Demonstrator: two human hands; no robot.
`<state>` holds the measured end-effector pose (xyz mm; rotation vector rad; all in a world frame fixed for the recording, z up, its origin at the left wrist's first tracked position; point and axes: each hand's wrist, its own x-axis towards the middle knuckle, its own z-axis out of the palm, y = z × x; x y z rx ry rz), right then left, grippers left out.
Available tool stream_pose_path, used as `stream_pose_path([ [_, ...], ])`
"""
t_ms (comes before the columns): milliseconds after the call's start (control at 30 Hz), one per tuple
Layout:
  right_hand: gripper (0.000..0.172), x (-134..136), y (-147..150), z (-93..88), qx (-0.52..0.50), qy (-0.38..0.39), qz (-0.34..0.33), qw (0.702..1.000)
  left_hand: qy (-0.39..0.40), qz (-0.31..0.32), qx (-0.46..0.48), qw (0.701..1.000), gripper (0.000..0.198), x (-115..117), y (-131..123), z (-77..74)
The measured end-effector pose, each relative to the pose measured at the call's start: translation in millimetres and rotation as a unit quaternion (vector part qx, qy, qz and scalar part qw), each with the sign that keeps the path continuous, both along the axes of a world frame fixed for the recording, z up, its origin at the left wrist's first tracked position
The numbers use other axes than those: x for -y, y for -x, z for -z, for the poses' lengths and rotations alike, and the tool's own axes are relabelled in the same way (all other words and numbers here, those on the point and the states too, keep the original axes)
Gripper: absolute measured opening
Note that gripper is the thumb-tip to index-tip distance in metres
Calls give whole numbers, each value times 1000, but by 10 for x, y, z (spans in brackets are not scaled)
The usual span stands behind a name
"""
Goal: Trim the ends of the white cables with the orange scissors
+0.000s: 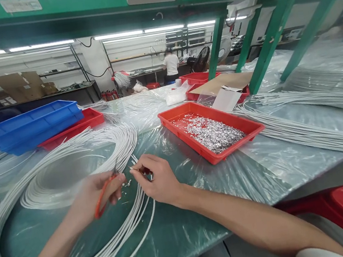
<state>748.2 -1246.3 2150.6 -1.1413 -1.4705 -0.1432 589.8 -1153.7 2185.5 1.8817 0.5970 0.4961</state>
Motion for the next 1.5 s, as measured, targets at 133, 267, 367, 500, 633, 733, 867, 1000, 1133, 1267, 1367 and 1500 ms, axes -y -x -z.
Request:
stream_pose_path([
  [133, 18, 11, 16, 14, -18, 45, -56, 997, -12, -29, 52, 998, 20, 19, -10, -15],
  [267, 16, 20, 34, 38, -20, 63, -82, 994, -12, -24, 59, 998, 19, 46, -16, 22],
  [367, 15, 24, 31, 47, -4, 58, -81, 995, 1, -21, 50, 999, 15, 58, -4, 11],
  [500, 15, 13, 0, 49, 8, 59, -82, 995, 38, -11, 34, 999, 16, 54, 11, -39],
  [633, 18, -1, -21, 15, -48, 98, -146, 983, 67, 25, 52, 996, 31, 20, 16, -20],
  [733, 20, 0, -19, -17, -108, 125, -204, 965, 109, 62, 78, 989, 39, -11, 14, 37],
  [867, 23, 2, -25, -21, -130, 122, -219, 959, 169, 100, 93, 976, 41, -23, 11, 63],
  [1000, 20, -16, -50, 10, -93, 118, -177, 973, 103, 46, 35, 993, 31, 21, 6, -37],
  [1133, 17, -34, -63, 38, -25, 109, -129, 985, 18, -6, -24, 1000, 14, 68, 3, -120],
  [1267, 19, -39, -60, 55, 28, 88, -97, 991, -58, -8, -30, 998, 11, 55, 23, -60],
  [1367, 21, -43, -58, 58, 61, 79, -78, 992, -82, -3, -29, 996, 12, 27, 34, 14],
  [1500, 23, -55, -66, 67, 127, 38, -53, 990, -98, -7, -44, 994, 11, -1, 28, 71],
])
